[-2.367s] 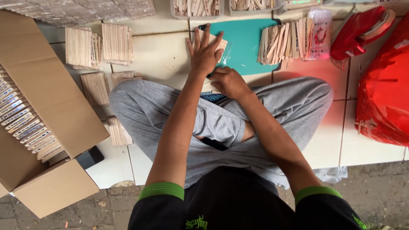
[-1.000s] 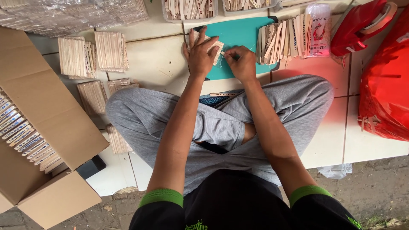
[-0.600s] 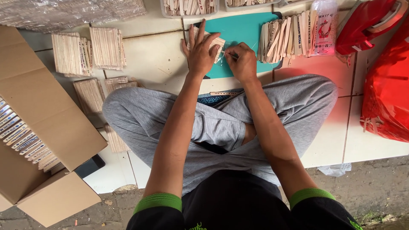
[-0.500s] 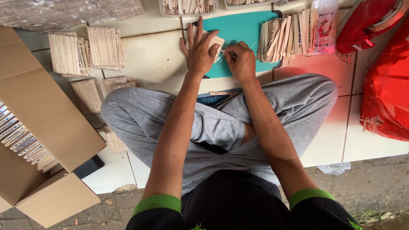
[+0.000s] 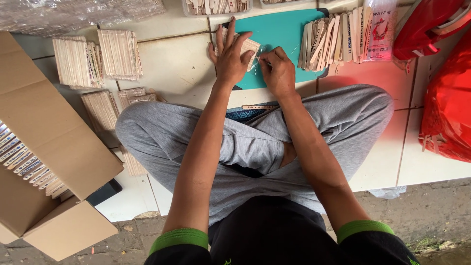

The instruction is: The person sits on the floor and packs small wooden sticks into clear plastic bags. They arrange the sticks into neat stacks, place them into bags, and seal them. The person then places the sealed bags into a cardboard box. A cat walks by briefly.

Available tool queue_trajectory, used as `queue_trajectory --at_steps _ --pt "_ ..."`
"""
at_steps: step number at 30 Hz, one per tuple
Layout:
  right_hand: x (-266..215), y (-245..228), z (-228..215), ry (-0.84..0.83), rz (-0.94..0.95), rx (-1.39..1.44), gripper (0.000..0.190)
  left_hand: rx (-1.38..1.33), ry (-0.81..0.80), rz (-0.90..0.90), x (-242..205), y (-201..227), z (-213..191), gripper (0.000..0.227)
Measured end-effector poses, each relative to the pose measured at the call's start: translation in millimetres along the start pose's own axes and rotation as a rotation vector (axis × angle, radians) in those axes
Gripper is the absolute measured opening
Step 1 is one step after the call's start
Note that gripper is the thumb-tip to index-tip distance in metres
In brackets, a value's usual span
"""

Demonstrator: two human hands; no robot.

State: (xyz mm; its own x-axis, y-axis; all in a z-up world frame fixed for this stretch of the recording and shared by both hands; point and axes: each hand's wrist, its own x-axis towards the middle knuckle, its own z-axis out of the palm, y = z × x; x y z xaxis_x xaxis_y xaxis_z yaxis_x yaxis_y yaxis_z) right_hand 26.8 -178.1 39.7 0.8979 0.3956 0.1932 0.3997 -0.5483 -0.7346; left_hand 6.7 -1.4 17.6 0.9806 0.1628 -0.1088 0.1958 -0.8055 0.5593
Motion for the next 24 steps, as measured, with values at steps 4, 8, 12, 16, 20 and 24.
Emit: queue_trajectory --at_steps 4,8,12,16,20,24 --pt "-2.1 -7.7 1.1 -0.014 0.085 -0.066 0.005 0.002 0.03 0.0 -2.2 2.2 -0.8 0.043" --pt "-2.0 -9.6 2.6 0.02 0.069 -0.052 0.005 -0.01 0.055 -0.002 -0.6 4.2 -1.1 0.041" --pt "-3.7 -5.5 5.7 0.021 0.055 -0.081 0.004 -0.01 0.039 -0.018 -1.0 4.6 -2.1 0.043" --pt "-2.8 -0.1 5.5 0.017 0.043 -0.166 0.005 -0.013 0.039 -0.009 -0.8 4.1 -2.3 0.042" --pt "-0.3 -6.4 3.6 -0.009 0.046 -0.191 0.003 -0.001 0.021 -0.003 -0.1 2.4 -2.7 0.043" --pt "-1.2 -11.8 2.2 0.008 0.064 -0.187 0.002 0.003 0.059 0.034 -3.0 0.2 1.6 0.041"
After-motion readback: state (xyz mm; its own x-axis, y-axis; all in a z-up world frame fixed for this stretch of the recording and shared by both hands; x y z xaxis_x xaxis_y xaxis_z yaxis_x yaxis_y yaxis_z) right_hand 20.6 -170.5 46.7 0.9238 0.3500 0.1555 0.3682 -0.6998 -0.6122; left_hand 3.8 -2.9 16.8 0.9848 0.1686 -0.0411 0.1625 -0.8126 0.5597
